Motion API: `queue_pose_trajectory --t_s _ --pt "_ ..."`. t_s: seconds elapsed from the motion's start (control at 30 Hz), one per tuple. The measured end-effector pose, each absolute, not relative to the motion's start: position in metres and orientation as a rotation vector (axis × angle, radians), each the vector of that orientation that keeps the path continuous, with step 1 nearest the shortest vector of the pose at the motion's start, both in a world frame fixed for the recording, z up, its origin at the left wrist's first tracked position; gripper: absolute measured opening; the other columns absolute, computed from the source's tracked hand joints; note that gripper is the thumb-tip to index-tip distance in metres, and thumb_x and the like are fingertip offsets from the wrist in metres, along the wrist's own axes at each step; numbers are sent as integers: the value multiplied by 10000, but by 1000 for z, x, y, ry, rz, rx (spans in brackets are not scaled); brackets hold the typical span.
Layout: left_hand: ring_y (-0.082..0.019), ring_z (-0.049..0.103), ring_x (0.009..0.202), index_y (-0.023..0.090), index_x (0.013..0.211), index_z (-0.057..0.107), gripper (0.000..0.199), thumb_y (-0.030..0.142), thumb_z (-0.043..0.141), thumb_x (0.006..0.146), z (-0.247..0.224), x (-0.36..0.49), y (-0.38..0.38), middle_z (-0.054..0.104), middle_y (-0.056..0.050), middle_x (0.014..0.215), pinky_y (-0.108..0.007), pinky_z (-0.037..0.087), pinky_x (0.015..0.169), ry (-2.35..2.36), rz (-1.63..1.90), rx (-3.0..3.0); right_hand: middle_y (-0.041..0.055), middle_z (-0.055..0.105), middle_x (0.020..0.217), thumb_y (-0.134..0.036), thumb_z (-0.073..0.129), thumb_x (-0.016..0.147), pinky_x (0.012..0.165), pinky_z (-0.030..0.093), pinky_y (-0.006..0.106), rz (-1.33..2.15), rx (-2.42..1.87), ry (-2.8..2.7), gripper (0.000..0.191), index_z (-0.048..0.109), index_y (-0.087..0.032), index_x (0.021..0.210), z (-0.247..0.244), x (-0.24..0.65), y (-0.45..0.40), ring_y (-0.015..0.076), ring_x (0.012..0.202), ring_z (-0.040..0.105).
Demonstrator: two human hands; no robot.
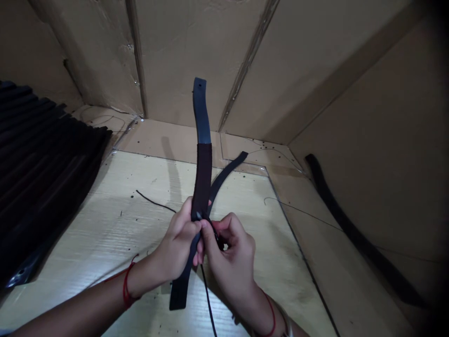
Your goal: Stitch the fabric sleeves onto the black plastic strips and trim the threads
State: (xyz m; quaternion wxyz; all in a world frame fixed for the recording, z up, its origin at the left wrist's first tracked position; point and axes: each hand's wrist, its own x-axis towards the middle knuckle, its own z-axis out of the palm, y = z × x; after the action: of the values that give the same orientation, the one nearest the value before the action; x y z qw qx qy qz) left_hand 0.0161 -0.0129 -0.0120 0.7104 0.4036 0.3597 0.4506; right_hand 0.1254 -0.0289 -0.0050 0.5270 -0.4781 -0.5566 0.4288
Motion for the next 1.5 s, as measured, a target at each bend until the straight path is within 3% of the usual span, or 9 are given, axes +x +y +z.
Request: queue_pose_trajectory --t_s 0.7,1.1,1.5 --pt "-87 416 335 203 1284 365 518 373 475 807 -11 15 -10 469 73 456 -158 361 334 774 981 821 -62 569 475 -294 581 907 332 453 208 1051 -1172 -1359 249 391 -232 758 -2 126 -28 131 348 587" --pt "-89 451 406 211 1103 456 245 350 392 912 -19 18 -20 478 55 544 -163 380 366 906 995 1074 -84 528 454 -321 595 908 289 404 174 1108 -1172 -1239 256 411 -229 757 -9 126 -31 104 296 524" --pt "-82 437 378 221 1280 353 413 408 402 915 -15 13 -18 491 70 505 -168 404 379 743 1050 951 -63 571 460 -320 591 910 328 447 206 1087 -1140 -1268 266 387 -238 760 1 123 -32 123 327 557"
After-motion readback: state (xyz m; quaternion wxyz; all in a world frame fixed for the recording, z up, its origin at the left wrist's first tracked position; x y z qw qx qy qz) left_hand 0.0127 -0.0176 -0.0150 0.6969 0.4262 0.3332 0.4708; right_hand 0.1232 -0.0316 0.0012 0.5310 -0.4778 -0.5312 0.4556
